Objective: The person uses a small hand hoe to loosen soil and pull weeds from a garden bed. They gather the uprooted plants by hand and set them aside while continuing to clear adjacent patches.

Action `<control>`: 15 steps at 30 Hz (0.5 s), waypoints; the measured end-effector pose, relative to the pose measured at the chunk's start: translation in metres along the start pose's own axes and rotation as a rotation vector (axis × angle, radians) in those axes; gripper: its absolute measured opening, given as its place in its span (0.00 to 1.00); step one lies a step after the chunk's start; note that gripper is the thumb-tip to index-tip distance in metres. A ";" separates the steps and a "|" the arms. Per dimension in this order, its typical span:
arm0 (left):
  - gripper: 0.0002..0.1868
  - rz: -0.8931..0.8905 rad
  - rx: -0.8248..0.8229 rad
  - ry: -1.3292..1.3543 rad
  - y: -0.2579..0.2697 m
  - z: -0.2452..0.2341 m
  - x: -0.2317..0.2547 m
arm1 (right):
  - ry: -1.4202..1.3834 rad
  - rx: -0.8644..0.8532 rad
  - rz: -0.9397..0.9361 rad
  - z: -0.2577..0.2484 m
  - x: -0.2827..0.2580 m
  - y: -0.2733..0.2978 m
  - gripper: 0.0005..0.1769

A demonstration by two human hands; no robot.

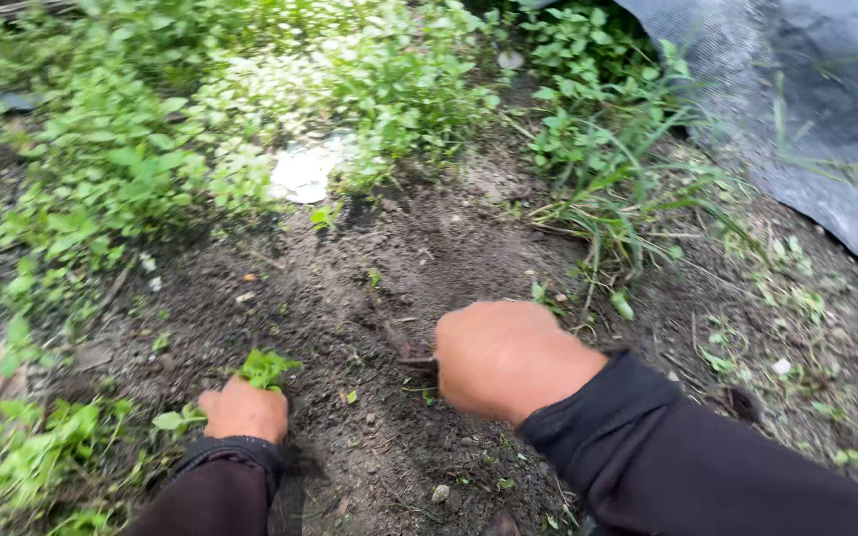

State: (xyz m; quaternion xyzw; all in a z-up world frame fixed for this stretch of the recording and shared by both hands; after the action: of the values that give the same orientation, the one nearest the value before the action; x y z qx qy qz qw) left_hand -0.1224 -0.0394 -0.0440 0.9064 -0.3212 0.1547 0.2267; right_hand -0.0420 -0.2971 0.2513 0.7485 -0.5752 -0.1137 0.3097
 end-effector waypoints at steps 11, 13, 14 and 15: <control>0.21 0.446 -0.089 -0.194 0.038 0.014 0.114 | -0.119 -0.029 -0.191 0.049 0.039 0.001 0.15; 0.24 0.625 -0.127 -0.280 0.046 0.017 0.134 | -0.141 -0.037 -0.176 0.052 0.048 0.000 0.17; 0.26 0.704 -0.144 -0.311 0.054 0.020 0.138 | -0.151 -0.051 -0.166 0.054 0.052 0.000 0.17; 0.29 0.782 -0.163 -0.343 0.060 0.023 0.142 | -0.161 -0.064 -0.156 0.057 0.056 0.000 0.18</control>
State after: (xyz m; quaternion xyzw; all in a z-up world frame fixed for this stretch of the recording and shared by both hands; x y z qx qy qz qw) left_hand -0.0526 -0.1655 0.0156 0.7081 -0.6846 0.0505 0.1651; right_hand -0.0547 -0.3684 0.2170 0.7692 -0.5344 -0.2154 0.2765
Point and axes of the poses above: each hand's wrist, its own y-axis away from the middle knuckle, its own z-axis out of the palm, x = y × z, the point moved 3 cm from there along -y, towards the middle knuckle, and after that the axes turned 12 degrees about z, right-handed, at the moved point
